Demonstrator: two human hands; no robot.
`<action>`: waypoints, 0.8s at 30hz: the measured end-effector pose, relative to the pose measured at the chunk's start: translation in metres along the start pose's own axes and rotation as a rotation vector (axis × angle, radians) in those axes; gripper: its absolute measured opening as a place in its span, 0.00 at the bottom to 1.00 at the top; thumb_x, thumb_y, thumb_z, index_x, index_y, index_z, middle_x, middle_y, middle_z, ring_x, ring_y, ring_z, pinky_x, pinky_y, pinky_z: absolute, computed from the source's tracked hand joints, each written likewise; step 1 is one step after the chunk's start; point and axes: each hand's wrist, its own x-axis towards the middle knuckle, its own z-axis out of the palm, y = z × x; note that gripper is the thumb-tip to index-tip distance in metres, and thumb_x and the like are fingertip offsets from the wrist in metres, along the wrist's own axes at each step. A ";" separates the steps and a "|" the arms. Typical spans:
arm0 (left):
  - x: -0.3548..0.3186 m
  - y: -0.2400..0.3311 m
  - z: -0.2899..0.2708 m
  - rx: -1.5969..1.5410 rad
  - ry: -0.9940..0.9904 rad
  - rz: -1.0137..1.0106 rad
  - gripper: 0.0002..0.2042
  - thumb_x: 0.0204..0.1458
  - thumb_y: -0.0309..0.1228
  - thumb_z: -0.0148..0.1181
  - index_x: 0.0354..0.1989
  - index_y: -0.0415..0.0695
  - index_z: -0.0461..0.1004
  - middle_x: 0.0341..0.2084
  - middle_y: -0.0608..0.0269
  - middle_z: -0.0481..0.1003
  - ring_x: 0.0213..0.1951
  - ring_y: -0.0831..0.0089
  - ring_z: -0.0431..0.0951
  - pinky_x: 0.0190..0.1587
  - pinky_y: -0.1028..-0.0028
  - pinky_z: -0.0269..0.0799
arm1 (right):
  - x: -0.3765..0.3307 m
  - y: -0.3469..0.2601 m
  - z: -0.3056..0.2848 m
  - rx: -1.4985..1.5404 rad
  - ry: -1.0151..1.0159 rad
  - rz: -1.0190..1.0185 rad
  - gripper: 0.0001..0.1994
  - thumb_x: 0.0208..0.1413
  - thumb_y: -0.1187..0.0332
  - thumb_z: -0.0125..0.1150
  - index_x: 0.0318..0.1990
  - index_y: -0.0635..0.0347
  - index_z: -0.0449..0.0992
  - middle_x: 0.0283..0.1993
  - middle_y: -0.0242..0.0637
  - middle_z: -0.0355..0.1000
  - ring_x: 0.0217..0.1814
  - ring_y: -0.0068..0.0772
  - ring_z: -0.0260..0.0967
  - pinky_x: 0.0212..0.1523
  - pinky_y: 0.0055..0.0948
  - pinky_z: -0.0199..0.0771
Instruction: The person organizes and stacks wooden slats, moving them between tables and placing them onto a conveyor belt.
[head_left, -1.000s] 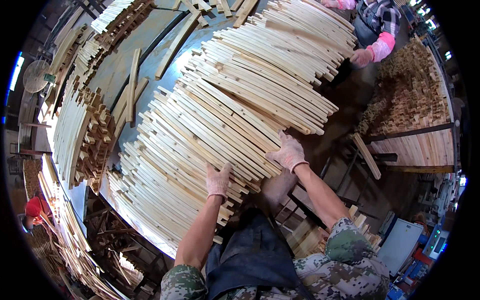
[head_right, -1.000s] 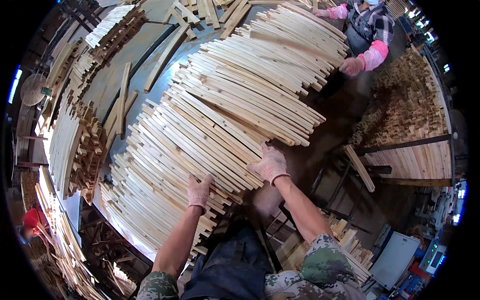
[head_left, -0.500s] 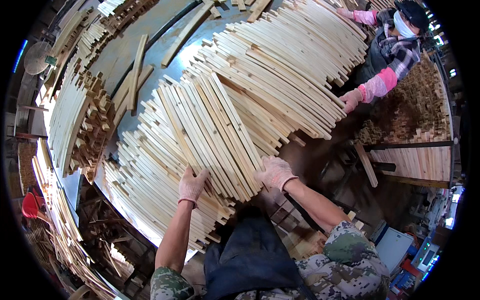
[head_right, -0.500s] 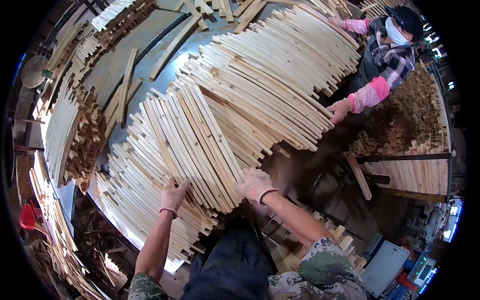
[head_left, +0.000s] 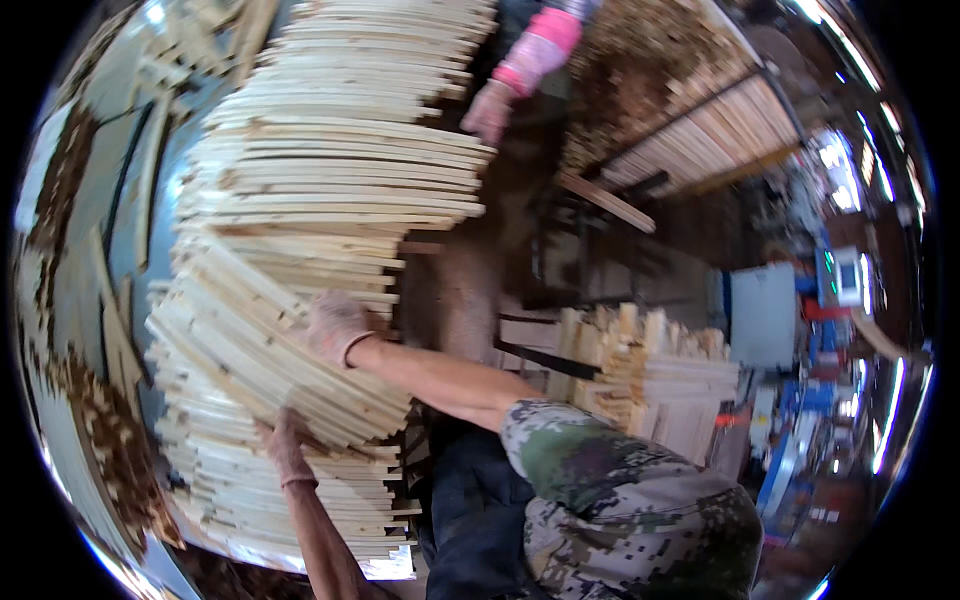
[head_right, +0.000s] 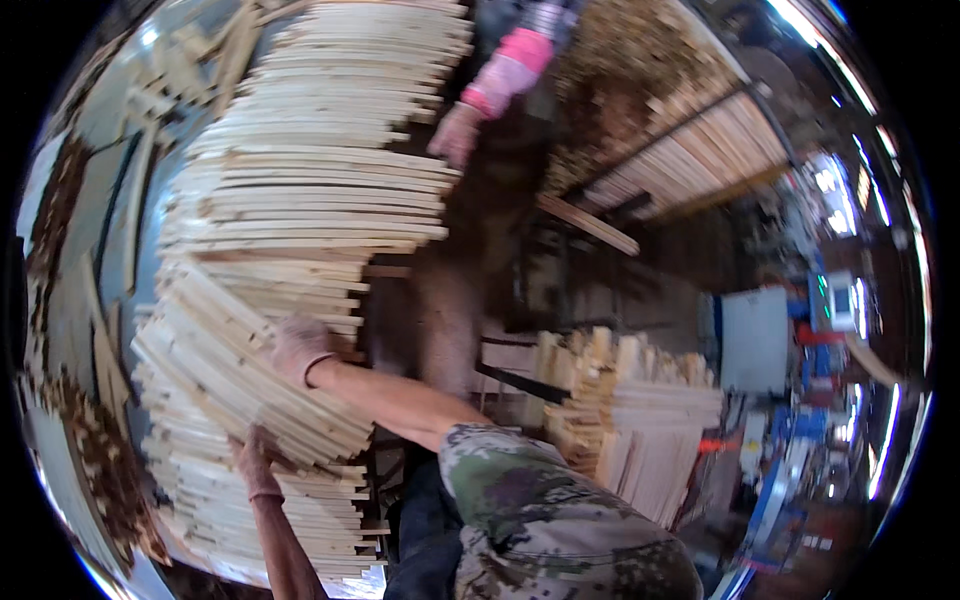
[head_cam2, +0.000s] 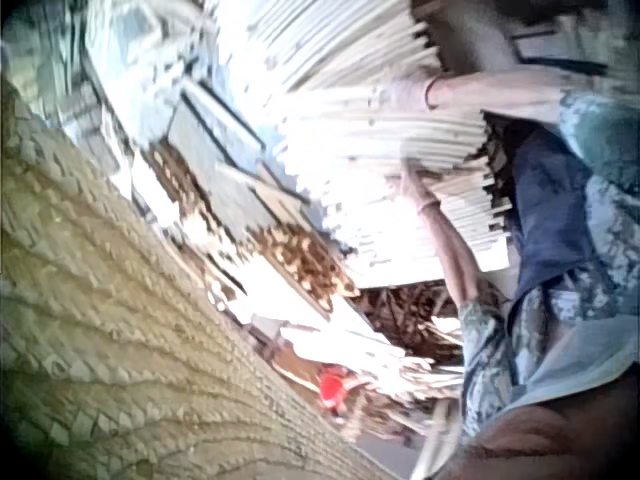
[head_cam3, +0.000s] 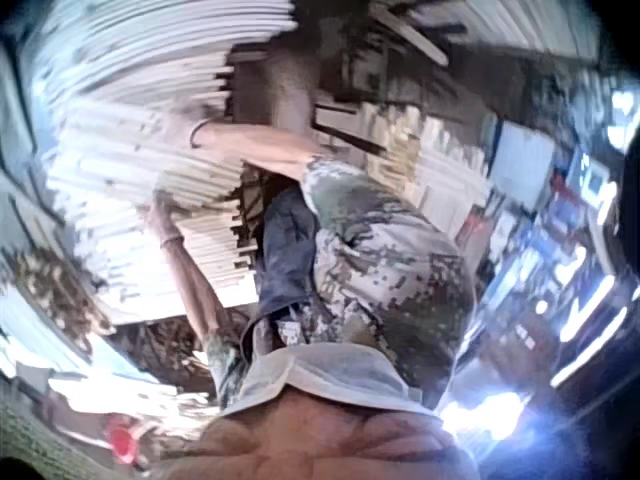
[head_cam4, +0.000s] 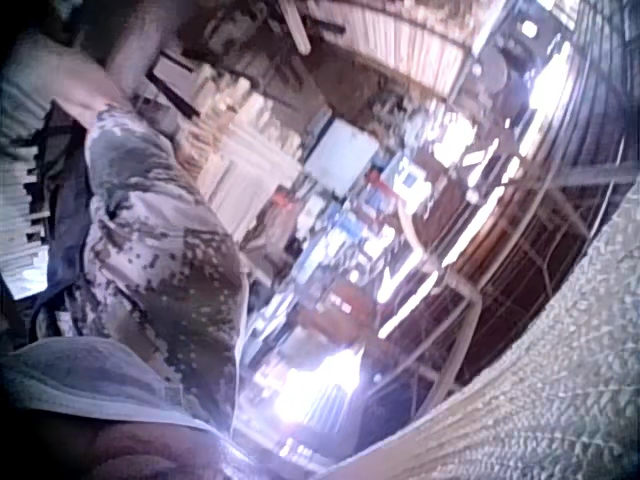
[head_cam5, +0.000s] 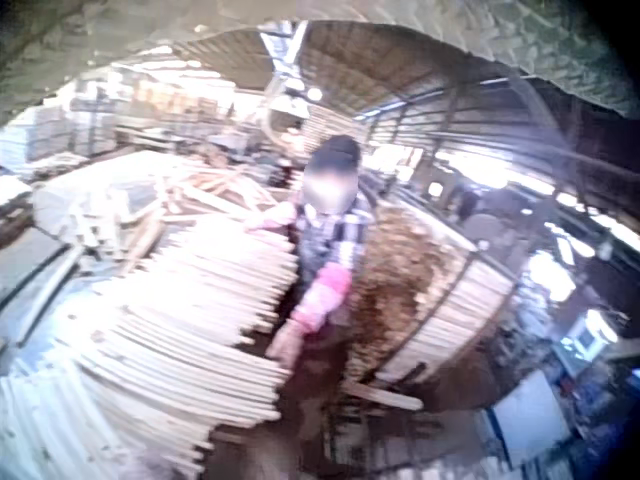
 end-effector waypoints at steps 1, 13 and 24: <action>-0.006 -0.002 -0.003 0.018 -0.010 0.012 0.36 0.65 0.32 0.64 0.78 0.41 0.52 0.62 0.53 0.72 0.55 0.63 0.77 0.55 0.65 0.77 | -0.006 0.007 0.004 0.036 -0.030 0.018 0.33 0.53 0.36 0.67 0.34 0.67 0.84 0.35 0.52 0.81 0.39 0.54 0.81 0.40 0.49 0.81; -0.200 -0.009 -0.060 -0.164 -0.118 0.034 0.41 0.58 0.27 0.59 0.79 0.38 0.45 0.70 0.43 0.62 0.65 0.54 0.70 0.69 0.60 0.68 | -0.223 0.026 0.042 0.227 0.136 0.139 0.29 0.48 0.45 0.67 0.39 0.69 0.84 0.42 0.59 0.80 0.47 0.58 0.80 0.50 0.49 0.81; -0.344 0.019 -0.104 -0.130 -0.417 0.393 0.39 0.55 0.19 0.58 0.78 0.40 0.51 0.59 0.53 0.70 0.53 0.65 0.76 0.55 0.69 0.78 | -0.458 0.019 0.001 0.332 0.545 0.239 0.30 0.52 0.39 0.66 0.44 0.62 0.82 0.47 0.53 0.78 0.53 0.54 0.76 0.54 0.48 0.76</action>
